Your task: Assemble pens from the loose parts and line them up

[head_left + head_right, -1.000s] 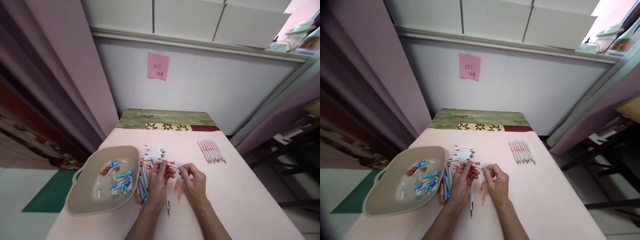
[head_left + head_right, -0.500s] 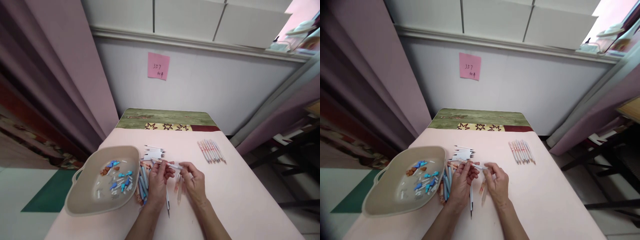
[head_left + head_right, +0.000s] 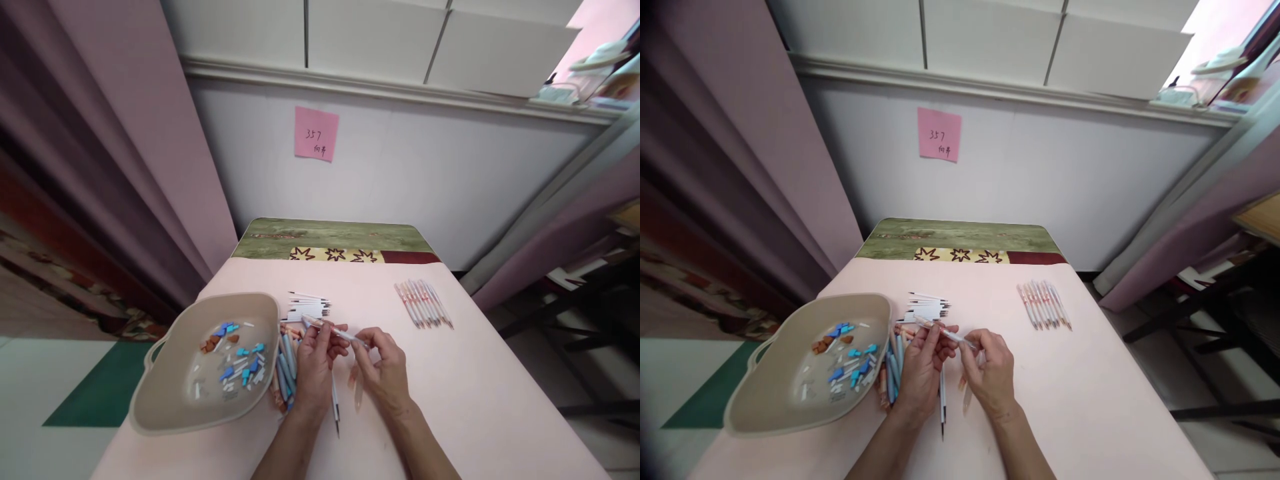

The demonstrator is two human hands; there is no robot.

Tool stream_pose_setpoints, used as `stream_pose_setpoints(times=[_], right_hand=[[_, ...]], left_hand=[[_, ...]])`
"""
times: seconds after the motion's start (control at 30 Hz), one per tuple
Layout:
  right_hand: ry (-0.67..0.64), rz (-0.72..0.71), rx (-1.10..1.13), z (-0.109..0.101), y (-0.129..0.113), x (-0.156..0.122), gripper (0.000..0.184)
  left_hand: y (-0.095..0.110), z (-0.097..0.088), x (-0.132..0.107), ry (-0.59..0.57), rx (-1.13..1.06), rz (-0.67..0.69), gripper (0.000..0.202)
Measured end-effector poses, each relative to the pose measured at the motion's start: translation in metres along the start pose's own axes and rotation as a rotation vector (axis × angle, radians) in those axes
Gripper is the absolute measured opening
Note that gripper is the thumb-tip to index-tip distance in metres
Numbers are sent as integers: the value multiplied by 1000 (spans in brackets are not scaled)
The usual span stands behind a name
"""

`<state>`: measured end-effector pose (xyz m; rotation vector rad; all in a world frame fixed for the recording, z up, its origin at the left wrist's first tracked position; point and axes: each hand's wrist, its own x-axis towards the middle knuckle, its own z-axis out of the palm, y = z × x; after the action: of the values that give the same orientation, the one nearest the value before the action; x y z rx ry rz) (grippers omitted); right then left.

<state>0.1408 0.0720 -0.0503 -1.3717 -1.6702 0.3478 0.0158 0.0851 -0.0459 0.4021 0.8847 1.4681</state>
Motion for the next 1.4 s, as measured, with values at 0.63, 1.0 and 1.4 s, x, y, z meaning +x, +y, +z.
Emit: stream_pose_setpoints(times=[0.63,1.0,1.4], right_hand=[[-11,-64,-40,1,-2,-1,11],[-33,4,-25,4,-4,2,18],[-116,86,1,4,-5,3,13]], left_hand=[[0,-1,2,7,57,30,30],[1,-2,4,3,82,60,23],[5,-3,6,-26,173,113,23]])
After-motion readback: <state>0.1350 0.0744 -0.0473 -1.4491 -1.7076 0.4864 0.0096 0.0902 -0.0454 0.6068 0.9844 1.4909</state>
